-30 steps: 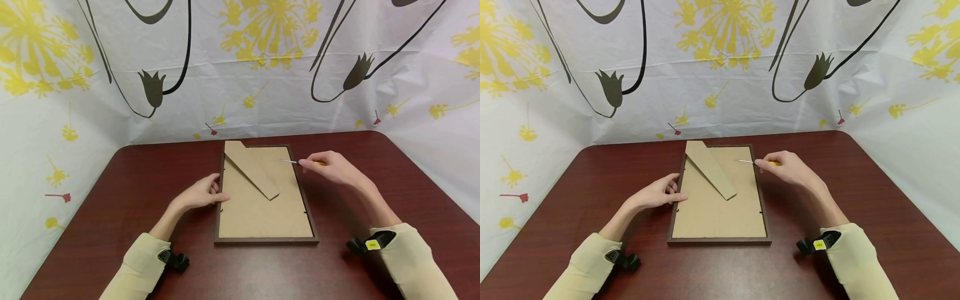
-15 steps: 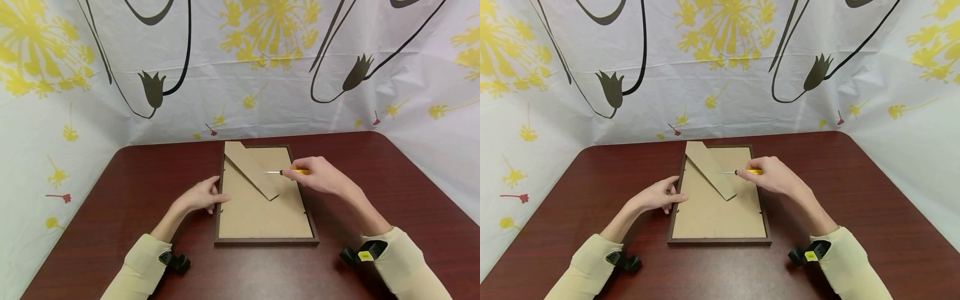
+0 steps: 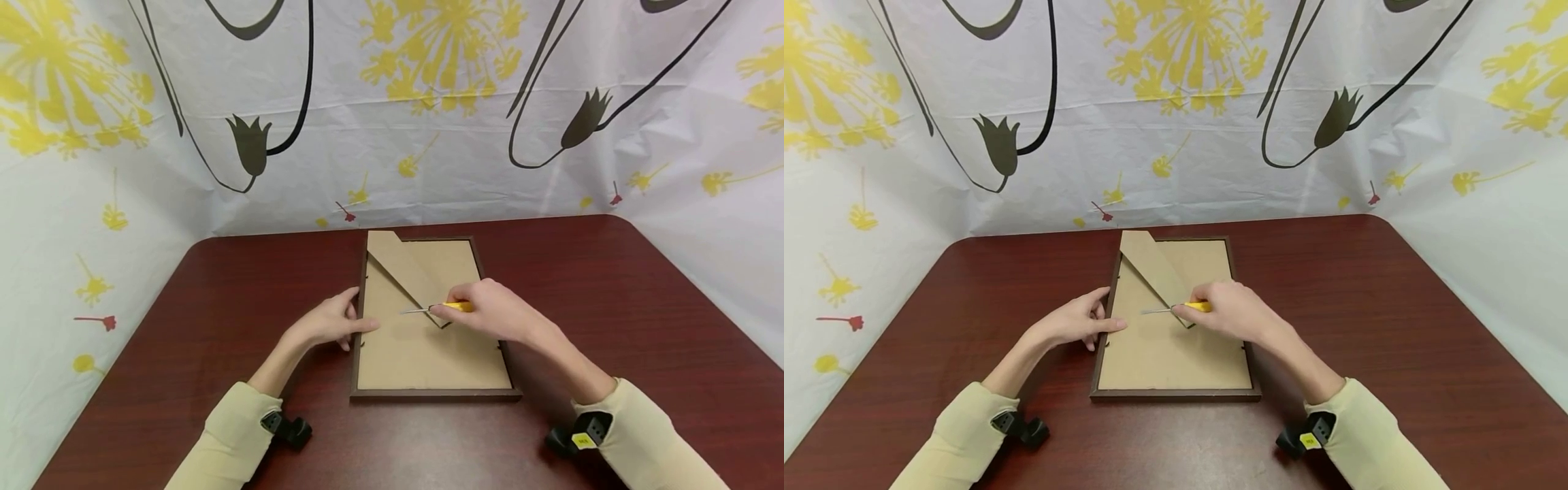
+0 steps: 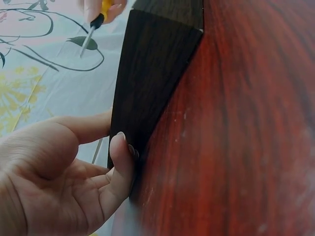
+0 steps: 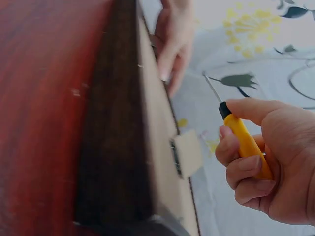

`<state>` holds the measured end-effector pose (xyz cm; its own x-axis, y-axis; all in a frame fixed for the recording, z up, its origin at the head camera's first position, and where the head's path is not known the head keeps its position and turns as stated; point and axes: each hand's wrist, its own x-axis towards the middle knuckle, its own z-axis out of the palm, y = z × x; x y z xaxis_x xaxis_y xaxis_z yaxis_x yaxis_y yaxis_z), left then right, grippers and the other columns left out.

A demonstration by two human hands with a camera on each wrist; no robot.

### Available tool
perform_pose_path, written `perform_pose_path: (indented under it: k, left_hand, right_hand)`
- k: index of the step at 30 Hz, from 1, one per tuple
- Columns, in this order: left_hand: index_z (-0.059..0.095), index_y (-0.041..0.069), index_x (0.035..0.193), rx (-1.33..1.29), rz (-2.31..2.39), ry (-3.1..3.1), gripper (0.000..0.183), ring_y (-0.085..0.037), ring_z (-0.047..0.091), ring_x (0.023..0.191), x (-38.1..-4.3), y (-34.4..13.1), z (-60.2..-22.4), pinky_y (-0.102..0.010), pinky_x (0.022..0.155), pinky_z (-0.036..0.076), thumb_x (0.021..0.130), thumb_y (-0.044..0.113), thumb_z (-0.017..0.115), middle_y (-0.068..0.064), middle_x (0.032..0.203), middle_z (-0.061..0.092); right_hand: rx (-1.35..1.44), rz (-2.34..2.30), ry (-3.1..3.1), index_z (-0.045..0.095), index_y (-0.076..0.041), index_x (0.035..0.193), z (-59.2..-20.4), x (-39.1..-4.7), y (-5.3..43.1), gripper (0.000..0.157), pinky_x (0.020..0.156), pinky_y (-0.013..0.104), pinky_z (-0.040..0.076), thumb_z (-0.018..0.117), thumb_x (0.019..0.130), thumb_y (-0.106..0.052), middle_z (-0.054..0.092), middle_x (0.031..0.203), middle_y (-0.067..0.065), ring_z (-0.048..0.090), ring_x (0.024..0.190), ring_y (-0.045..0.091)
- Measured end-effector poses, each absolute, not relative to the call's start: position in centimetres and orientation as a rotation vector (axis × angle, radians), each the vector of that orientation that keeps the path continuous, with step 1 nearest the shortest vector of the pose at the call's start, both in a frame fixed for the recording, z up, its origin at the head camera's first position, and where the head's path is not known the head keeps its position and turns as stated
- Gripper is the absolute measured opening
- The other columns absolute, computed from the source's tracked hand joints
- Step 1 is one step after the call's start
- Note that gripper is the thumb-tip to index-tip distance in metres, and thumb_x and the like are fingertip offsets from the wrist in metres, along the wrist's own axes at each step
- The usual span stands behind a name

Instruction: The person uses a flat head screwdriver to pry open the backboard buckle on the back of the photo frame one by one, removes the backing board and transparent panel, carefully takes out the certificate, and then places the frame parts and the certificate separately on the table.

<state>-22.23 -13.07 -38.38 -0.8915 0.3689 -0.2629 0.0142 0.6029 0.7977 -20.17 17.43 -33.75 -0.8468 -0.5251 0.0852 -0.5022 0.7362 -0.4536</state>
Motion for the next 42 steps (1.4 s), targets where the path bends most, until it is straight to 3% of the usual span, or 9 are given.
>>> perform_pose_path:
  k: [3,10,17,22,42]
  left_hand:
    - [0.016,0.0,0.16,0.306,1.195,2.427,0.096,-0.018,0.058,0.055,-22.2,-13.1,-38.4,-0.035,0.059,0.057,0.093,0.033,0.076,-0.009,0.084,0.056]
    - [0.013,0.002,0.161,0.312,1.169,2.417,0.098,-0.016,0.056,0.049,-22.0,-13.1,-38.2,-0.033,0.057,0.054,0.093,0.037,0.075,-0.007,0.075,0.056]
    - [0.013,0.003,0.162,0.31,1.182,2.405,0.099,-0.016,0.056,0.049,-22.0,-13.1,-38.2,-0.033,0.057,0.055,0.093,0.038,0.075,-0.006,0.074,0.055]
    - [0.013,0.003,0.162,0.307,1.178,2.408,0.1,-0.017,0.057,0.049,-22.1,-13.1,-38.1,-0.034,0.058,0.055,0.092,0.039,0.075,-0.007,0.075,0.056]
    - [0.013,0.003,0.161,0.296,1.191,2.396,0.099,-0.016,0.056,0.048,-22.1,-13.2,-38.2,-0.03,0.054,0.052,0.092,0.038,0.075,-0.007,0.074,0.056]
  right_hand:
    - [-0.89,-0.677,2.873,0.064,-0.024,0.072,-34.4,-20.1,16.8,0.037,0.051,0.024,0.032,0.061,0.099,-0.048,0.038,0.056,-0.014,0.035,0.053,0.004]
    - [-1.046,-0.534,2.897,0.041,-0.023,0.062,-35.3,-20.1,15.3,0.048,0.05,0.022,0.026,0.063,0.098,-0.047,0.027,0.055,-0.015,0.028,0.053,0.002]
    - [-1.112,-0.509,2.878,0.057,-0.023,0.066,-35.7,-20.2,13.8,0.038,0.049,0.022,0.028,0.064,0.098,-0.042,0.032,0.054,-0.016,0.032,0.051,0.002]
    - [-1.129,-0.516,2.892,0.053,-0.023,0.065,-36.0,-20.3,13.0,0.04,0.048,0.022,0.026,0.065,0.098,-0.042,0.032,0.054,-0.016,0.03,0.049,0.001]
    - [-1.166,-0.604,2.873,0.06,-0.022,0.075,-36.4,-20.1,12.2,0.029,0.046,0.02,0.026,0.071,0.095,-0.04,0.033,0.057,-0.015,0.03,0.051,-0.001]
